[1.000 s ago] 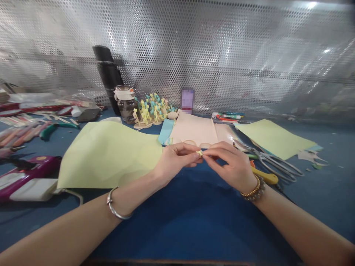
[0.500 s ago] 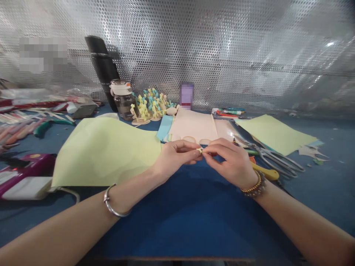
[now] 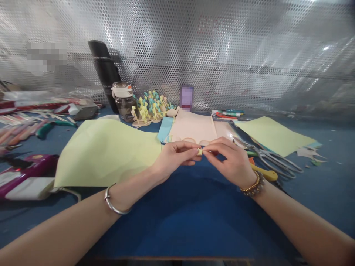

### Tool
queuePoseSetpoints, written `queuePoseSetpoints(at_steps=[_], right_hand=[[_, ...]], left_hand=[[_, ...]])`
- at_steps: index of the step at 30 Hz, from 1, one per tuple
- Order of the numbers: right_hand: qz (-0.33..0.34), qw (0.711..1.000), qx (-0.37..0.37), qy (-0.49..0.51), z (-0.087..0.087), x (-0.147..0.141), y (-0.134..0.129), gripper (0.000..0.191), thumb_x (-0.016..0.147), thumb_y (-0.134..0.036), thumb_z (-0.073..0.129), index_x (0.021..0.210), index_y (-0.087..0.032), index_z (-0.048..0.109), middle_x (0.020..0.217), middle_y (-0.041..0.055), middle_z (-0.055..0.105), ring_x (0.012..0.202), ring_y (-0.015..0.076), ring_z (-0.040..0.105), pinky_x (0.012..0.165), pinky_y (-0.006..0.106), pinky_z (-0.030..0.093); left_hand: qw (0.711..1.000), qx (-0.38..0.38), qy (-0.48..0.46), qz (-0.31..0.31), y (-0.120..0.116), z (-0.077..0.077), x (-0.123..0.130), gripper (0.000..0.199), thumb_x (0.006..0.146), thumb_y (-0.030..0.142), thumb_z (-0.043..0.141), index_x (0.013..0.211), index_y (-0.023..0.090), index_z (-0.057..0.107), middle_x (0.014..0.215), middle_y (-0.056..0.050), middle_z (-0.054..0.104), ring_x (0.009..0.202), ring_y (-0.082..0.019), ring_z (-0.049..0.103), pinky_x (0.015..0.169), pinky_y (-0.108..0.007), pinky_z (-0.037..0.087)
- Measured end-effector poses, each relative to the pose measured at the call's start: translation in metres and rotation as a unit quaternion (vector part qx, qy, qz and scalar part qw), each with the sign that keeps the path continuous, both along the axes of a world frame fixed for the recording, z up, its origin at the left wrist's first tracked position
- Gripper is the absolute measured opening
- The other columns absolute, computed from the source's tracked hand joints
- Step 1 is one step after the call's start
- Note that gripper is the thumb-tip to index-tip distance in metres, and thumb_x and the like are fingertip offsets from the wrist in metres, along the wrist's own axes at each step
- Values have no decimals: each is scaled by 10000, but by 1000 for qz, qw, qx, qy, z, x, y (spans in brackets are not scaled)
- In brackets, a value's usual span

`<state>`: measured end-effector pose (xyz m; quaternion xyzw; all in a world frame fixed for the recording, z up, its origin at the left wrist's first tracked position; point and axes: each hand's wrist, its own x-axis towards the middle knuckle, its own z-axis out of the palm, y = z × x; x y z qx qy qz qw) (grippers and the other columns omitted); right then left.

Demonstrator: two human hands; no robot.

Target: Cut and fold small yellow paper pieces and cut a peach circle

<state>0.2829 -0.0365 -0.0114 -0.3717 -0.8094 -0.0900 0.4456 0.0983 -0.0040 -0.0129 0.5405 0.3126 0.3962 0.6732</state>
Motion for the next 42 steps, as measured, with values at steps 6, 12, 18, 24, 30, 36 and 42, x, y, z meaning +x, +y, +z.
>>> queuePoseSetpoints(at_steps=[6,12,18,24,30,36,42], right_hand=[[-8,1000,18,19,1,-1,0,84,854,-153,589,885,-182,661,839,37,664,689,121,625,608,247,528],[4,999,32,3,1,-2,-1,69,848,-156,602,865,-196,656,832,30,656,743,135,629,672,271,535],[14,999,49,-5,0,-2,-1,89,846,-124,600,884,-186,651,847,34,655,772,129,630,705,261,535],[13,997,72,-34,-1,0,-2,123,856,-115,579,912,-204,642,871,34,665,795,138,642,715,272,547],[12,994,91,-55,-2,1,-1,142,843,-100,584,931,-187,654,883,47,671,810,147,654,722,274,555],[12,993,95,-71,-1,1,-2,157,842,-86,580,951,-175,648,884,53,665,823,153,653,726,277,555],[4,992,97,-83,-1,1,-3,152,843,-91,584,952,-176,647,887,49,664,815,146,653,727,266,552]], left_hand=[[999,-15,-25,25,0,2,0,158,712,262,752,821,169,686,822,-1,705,759,-112,681,720,-220,527],[999,-23,-33,36,-1,2,0,189,710,259,756,865,175,688,812,4,709,754,-113,684,716,-220,531],[999,-25,-33,27,-2,1,1,176,696,250,771,827,165,690,781,13,698,732,-108,688,679,-199,537],[999,-31,-31,26,-3,3,1,163,683,237,779,790,163,681,739,19,695,721,-114,694,657,-194,532],[999,-27,-20,27,-4,5,0,167,675,244,782,781,162,682,740,12,698,727,-121,694,676,-209,536],[999,-25,-15,27,-4,5,0,186,668,243,784,790,153,677,716,-1,701,708,-123,690,684,-225,537],[1000,-14,-15,19,-3,4,0,165,690,229,768,795,154,664,713,6,700,702,-111,688,663,-202,528]])
